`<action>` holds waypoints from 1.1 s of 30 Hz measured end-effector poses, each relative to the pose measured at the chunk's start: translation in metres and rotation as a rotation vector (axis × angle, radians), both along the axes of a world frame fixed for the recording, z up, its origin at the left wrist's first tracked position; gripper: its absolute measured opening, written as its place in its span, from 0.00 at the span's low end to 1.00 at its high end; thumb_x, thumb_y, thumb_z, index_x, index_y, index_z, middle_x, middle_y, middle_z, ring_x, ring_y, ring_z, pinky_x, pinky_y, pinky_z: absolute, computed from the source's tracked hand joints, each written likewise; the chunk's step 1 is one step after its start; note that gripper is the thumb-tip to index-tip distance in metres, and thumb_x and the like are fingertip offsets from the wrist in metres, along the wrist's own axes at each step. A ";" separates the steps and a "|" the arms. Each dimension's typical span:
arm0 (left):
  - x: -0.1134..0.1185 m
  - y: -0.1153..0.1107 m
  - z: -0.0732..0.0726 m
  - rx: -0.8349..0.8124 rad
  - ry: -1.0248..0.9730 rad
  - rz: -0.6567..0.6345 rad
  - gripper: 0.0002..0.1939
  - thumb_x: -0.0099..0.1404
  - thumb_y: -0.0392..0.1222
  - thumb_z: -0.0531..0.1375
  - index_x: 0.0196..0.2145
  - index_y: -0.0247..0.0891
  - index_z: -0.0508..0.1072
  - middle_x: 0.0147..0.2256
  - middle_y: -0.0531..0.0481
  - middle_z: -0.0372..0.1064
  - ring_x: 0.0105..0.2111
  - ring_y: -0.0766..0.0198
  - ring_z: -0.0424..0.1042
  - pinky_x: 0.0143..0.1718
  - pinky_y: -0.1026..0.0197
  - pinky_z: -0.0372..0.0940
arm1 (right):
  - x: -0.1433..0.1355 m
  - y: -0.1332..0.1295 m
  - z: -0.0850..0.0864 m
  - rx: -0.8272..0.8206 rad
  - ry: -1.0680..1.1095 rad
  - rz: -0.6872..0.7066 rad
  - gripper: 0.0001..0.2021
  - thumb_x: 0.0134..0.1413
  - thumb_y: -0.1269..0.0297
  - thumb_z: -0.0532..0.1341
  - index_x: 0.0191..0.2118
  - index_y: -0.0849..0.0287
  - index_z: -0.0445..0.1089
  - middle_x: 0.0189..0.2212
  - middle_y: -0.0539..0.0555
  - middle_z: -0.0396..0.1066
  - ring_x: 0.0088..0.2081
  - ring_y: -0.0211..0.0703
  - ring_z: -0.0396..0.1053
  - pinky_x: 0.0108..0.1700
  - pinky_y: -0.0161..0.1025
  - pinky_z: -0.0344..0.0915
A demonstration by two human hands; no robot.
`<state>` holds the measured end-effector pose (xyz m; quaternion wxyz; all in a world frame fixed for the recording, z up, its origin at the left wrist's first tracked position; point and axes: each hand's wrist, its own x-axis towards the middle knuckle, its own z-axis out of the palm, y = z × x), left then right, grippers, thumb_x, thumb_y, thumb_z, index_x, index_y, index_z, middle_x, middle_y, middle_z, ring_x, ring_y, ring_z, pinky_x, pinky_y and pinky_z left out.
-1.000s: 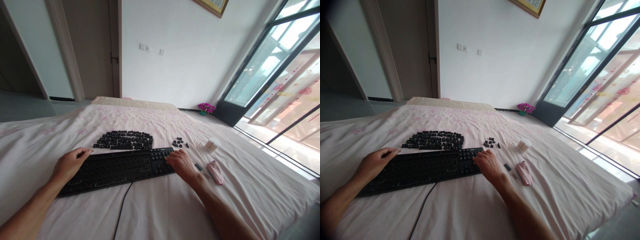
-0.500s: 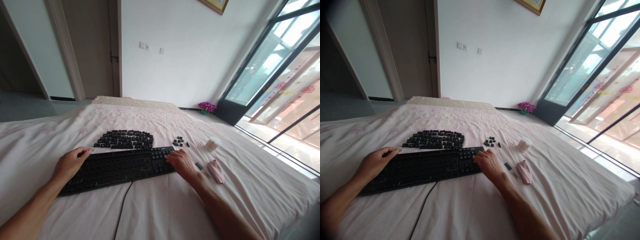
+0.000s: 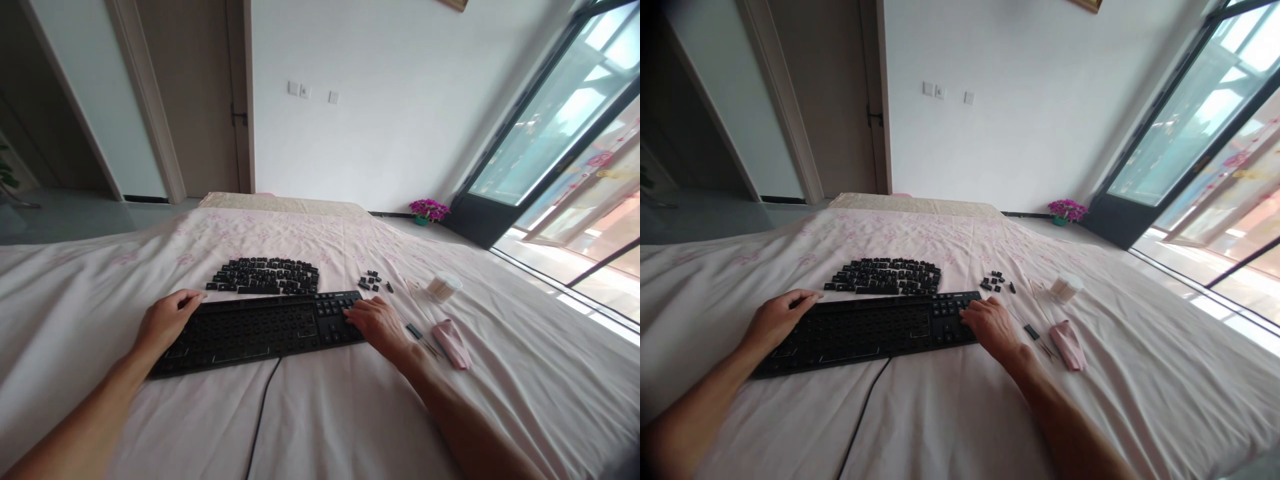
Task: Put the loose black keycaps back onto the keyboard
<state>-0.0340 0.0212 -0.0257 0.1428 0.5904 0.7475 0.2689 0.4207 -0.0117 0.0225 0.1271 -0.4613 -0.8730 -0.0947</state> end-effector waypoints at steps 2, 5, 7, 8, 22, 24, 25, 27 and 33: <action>0.001 -0.001 0.001 0.016 -0.007 -0.004 0.20 0.61 0.58 0.51 0.41 0.47 0.76 0.41 0.53 0.77 0.40 0.58 0.73 0.39 0.65 0.62 | 0.001 0.001 -0.002 0.008 0.011 0.000 0.11 0.63 0.62 0.54 0.36 0.56 0.74 0.27 0.51 0.69 0.29 0.37 0.63 0.36 0.38 0.49; 0.002 -0.002 0.002 0.044 -0.007 -0.007 0.19 0.61 0.56 0.52 0.40 0.46 0.77 0.41 0.53 0.77 0.40 0.58 0.74 0.39 0.65 0.62 | 0.001 0.002 -0.002 0.017 -0.012 0.024 0.12 0.64 0.63 0.54 0.37 0.55 0.75 0.26 0.51 0.69 0.28 0.37 0.63 0.35 0.38 0.49; 0.003 -0.002 0.003 0.055 -0.004 0.001 0.20 0.61 0.57 0.52 0.40 0.46 0.77 0.41 0.52 0.77 0.41 0.58 0.74 0.39 0.65 0.63 | 0.000 0.002 -0.001 0.022 -0.031 0.031 0.11 0.63 0.64 0.54 0.36 0.55 0.75 0.26 0.51 0.69 0.28 0.37 0.62 0.35 0.39 0.48; 0.003 -0.003 0.003 0.057 -0.004 0.003 0.20 0.61 0.57 0.52 0.39 0.46 0.77 0.41 0.52 0.77 0.41 0.58 0.74 0.39 0.65 0.63 | 0.000 0.002 -0.001 0.026 -0.036 0.029 0.11 0.63 0.64 0.54 0.36 0.55 0.74 0.25 0.51 0.68 0.27 0.37 0.62 0.34 0.39 0.48; 0.002 -0.001 0.002 0.046 0.015 -0.013 0.19 0.62 0.56 0.52 0.40 0.46 0.76 0.42 0.53 0.77 0.41 0.58 0.74 0.40 0.65 0.63 | 0.003 0.002 -0.005 0.018 -0.032 0.035 0.12 0.64 0.62 0.53 0.37 0.55 0.74 0.26 0.50 0.68 0.28 0.36 0.62 0.35 0.39 0.48; 0.001 -0.001 0.001 0.042 0.021 -0.002 0.19 0.61 0.57 0.52 0.40 0.46 0.76 0.41 0.53 0.77 0.40 0.58 0.74 0.39 0.65 0.63 | 0.004 0.003 -0.006 0.008 -0.011 0.031 0.12 0.64 0.62 0.53 0.38 0.55 0.74 0.26 0.50 0.68 0.28 0.36 0.62 0.35 0.39 0.48; 0.001 -0.001 0.001 0.038 0.023 -0.002 0.19 0.60 0.57 0.53 0.40 0.46 0.77 0.41 0.54 0.77 0.39 0.58 0.74 0.38 0.65 0.63 | 0.004 0.003 -0.006 0.000 0.000 0.033 0.12 0.64 0.61 0.53 0.38 0.55 0.74 0.27 0.50 0.68 0.28 0.36 0.62 0.35 0.38 0.48; 0.000 0.000 0.000 0.031 0.023 -0.003 0.19 0.60 0.57 0.53 0.40 0.47 0.77 0.40 0.54 0.77 0.39 0.58 0.74 0.38 0.65 0.63 | 0.006 0.003 -0.006 -0.010 0.021 0.032 0.12 0.64 0.61 0.54 0.39 0.55 0.74 0.27 0.50 0.68 0.29 0.36 0.62 0.35 0.38 0.49; 0.001 0.000 0.001 0.025 0.017 0.016 0.22 0.60 0.59 0.52 0.40 0.45 0.76 0.39 0.52 0.77 0.38 0.58 0.73 0.37 0.65 0.63 | 0.005 0.000 -0.005 -0.001 0.028 -0.008 0.13 0.64 0.60 0.53 0.37 0.55 0.75 0.27 0.51 0.70 0.29 0.37 0.64 0.36 0.38 0.50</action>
